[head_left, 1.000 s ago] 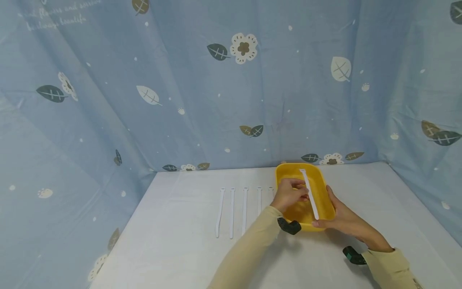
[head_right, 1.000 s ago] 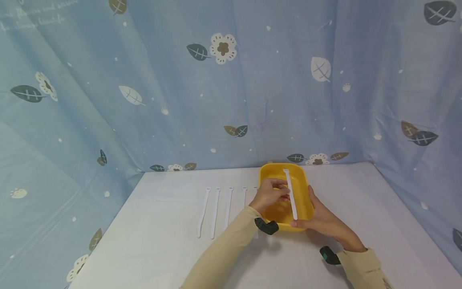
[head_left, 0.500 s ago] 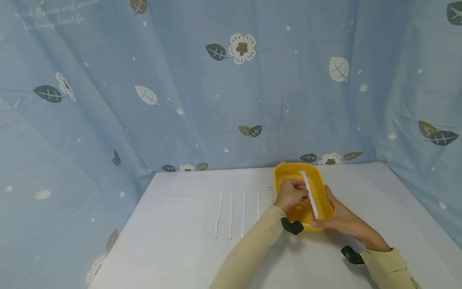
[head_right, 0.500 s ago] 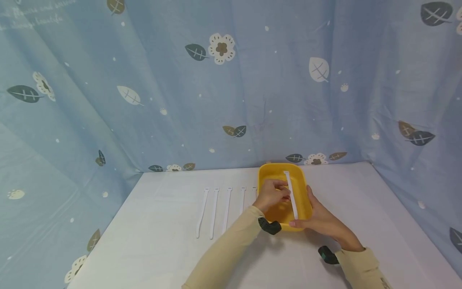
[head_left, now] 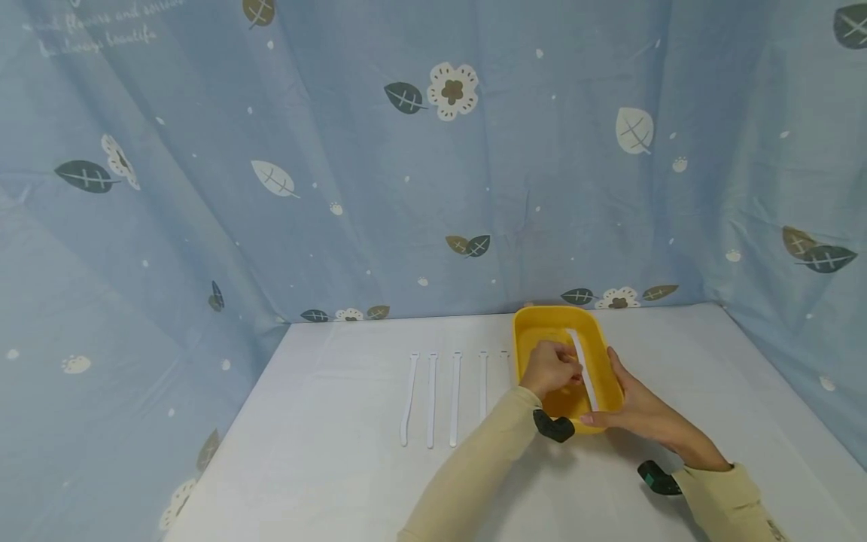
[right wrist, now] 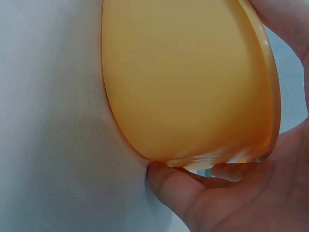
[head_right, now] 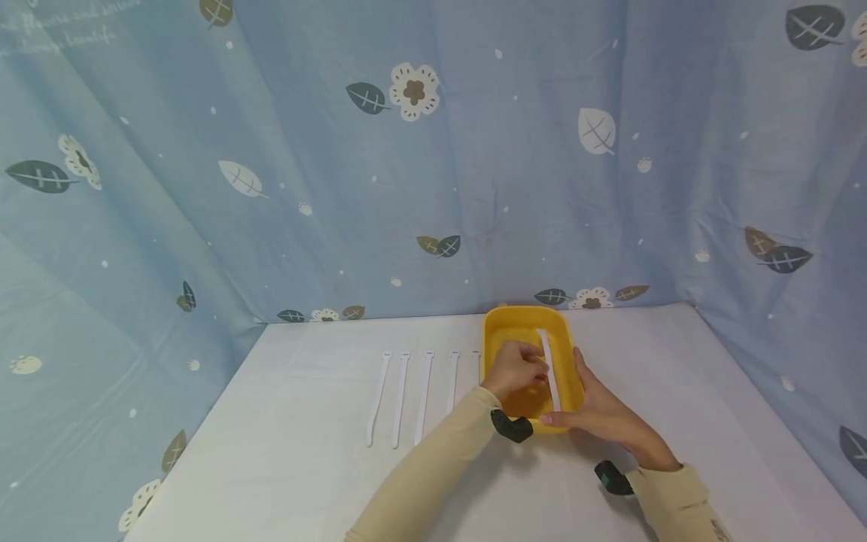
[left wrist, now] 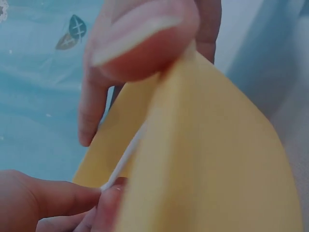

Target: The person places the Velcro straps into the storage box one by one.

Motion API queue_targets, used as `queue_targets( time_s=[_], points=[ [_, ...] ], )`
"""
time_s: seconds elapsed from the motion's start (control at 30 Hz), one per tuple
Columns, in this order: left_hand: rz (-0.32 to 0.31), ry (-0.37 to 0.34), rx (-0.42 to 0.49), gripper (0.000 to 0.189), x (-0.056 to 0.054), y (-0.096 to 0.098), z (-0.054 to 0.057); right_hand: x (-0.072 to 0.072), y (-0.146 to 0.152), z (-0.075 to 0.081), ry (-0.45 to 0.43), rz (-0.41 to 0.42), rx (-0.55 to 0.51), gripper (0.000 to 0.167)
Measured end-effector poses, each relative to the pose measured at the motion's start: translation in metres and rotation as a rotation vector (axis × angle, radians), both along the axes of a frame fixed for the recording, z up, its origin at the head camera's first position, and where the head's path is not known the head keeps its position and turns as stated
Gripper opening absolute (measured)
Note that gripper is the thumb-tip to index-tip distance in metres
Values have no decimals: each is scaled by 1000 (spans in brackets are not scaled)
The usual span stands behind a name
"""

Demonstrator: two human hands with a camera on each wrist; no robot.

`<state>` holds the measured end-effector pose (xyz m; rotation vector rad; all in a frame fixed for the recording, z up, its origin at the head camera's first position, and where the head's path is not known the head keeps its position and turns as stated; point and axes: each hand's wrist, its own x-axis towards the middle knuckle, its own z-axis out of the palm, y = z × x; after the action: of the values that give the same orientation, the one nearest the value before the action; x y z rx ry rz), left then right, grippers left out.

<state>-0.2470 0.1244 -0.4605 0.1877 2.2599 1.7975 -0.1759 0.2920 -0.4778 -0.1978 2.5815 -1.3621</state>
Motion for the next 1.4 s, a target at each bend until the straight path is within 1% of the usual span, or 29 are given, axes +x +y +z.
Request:
queue_targets(
  time_s=[0.1, 0.3, 0.47, 0.6, 0.77, 0.97, 1.2, 1.3, 1.4],
  points=[
    [-11, -2, -20, 24, 2, 0, -1, 0, 0, 1, -5, 4, 2, 135],
    [-7, -9, -76, 25, 2, 2, -4, -1, -1, 3, -5, 12, -3, 134],
    [-5, -4, -88, 27, 1, 3, -6, 0, -1, 2, 13, 9, -3, 134],
    [-11, 5, -107, 26, 2, 2, -8, -1, -1, 1, 9, 8, -13, 134],
    [-15, -1, -120, 27, 2, 3, -8, 0, -1, 1, 11, 18, -17, 134],
    [-2, -37, -120, 26, 3, 6, -7, 3, -2, 6, 12, 26, -16, 131],
    [0, -51, -161, 24, 4, 7, -5, 3, -1, 6, 16, 26, -19, 131],
    [-4, -53, -176, 24, 4, 7, -6, 3, 0, 5, 18, 26, -25, 131],
    [-11, -37, -208, 23, 3, 7, -7, 3, 0, 5, 13, 24, -24, 131]
  ],
)
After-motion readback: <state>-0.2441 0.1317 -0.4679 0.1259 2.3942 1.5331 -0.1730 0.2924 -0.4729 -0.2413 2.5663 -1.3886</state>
